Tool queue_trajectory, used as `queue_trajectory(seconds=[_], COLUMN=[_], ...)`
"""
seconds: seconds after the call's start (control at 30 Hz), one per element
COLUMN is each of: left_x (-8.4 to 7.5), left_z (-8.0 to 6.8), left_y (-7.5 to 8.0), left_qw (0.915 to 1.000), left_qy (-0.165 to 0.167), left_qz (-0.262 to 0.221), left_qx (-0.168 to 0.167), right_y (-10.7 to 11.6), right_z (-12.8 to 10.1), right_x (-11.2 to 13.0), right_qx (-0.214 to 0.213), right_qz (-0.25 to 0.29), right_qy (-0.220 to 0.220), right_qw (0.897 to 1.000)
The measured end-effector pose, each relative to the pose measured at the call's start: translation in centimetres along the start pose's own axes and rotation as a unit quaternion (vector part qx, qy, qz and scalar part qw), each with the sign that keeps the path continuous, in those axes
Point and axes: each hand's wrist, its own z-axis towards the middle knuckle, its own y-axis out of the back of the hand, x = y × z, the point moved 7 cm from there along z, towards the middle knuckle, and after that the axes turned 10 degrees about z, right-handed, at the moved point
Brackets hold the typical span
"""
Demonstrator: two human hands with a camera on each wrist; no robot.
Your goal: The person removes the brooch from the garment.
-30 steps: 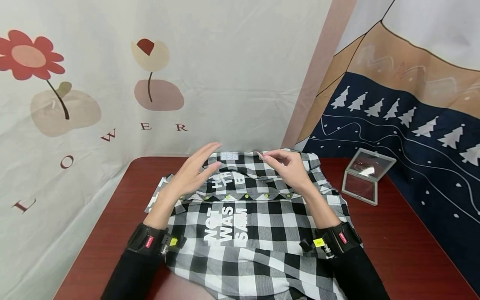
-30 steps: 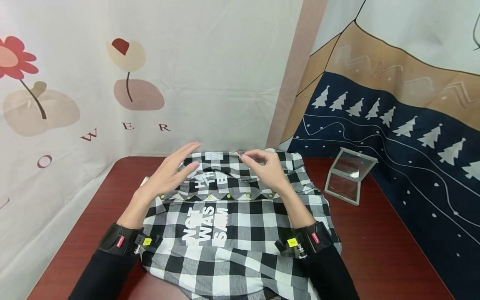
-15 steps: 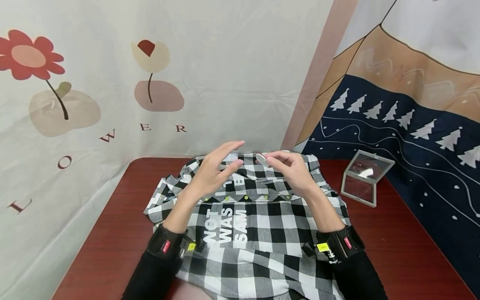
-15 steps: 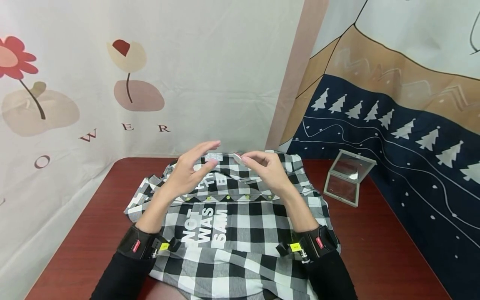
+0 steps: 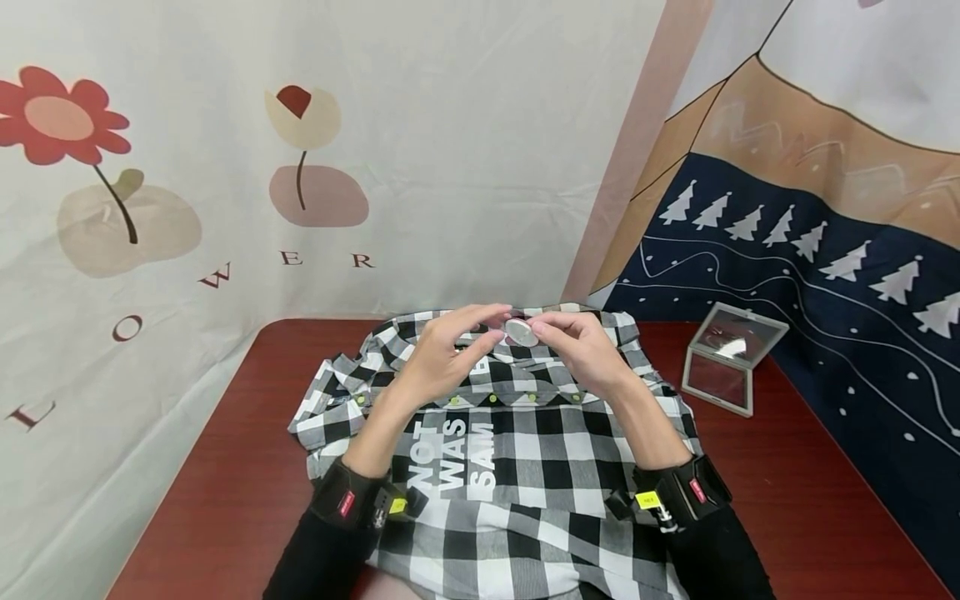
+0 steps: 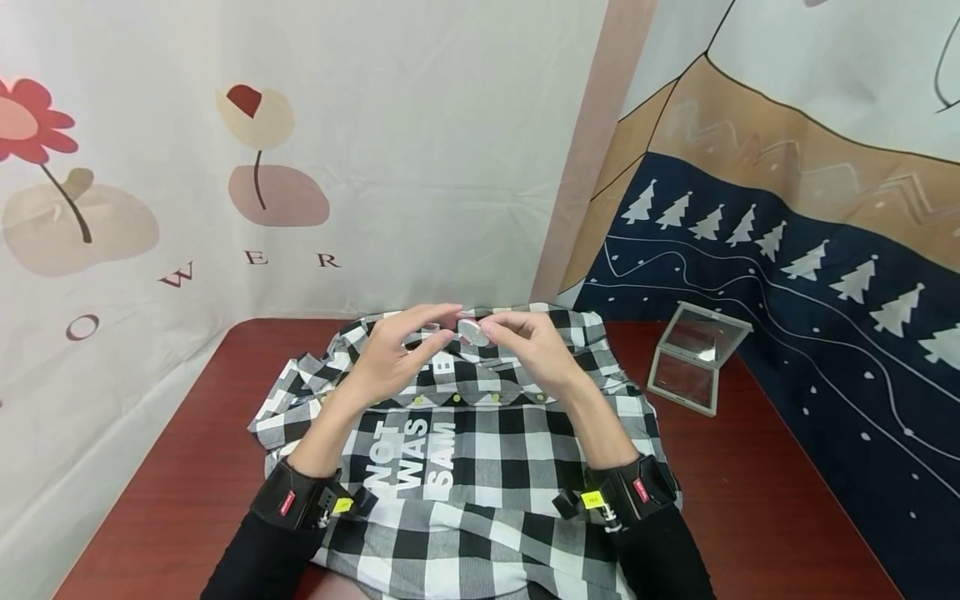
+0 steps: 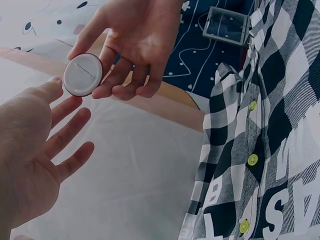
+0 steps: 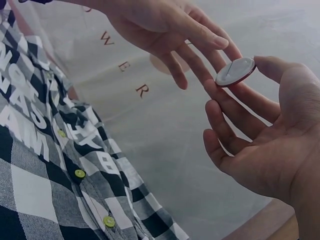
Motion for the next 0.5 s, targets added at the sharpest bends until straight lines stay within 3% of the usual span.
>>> queue_trajectory(seconds=[0.2, 0.5], left_x=[-0.33, -0.34], left_z=[-0.01, 0.05], left_y=[0.04, 0.16], left_qw=[0.9997, 0.9992], left_qy=[-0.016, -0.027], left_qz=[0.009, 0.006], left_qx=[-0.016, -0.028], right_y=[-0.46, -1.04], right_z=[0.01, -0.1], right_x=[-0.1, 0.08], right_qx=[0.03, 0.043], right_qz=[-0.009, -0.02], right_qy=[0.003, -0.009], right_qw=[0.999, 0.999])
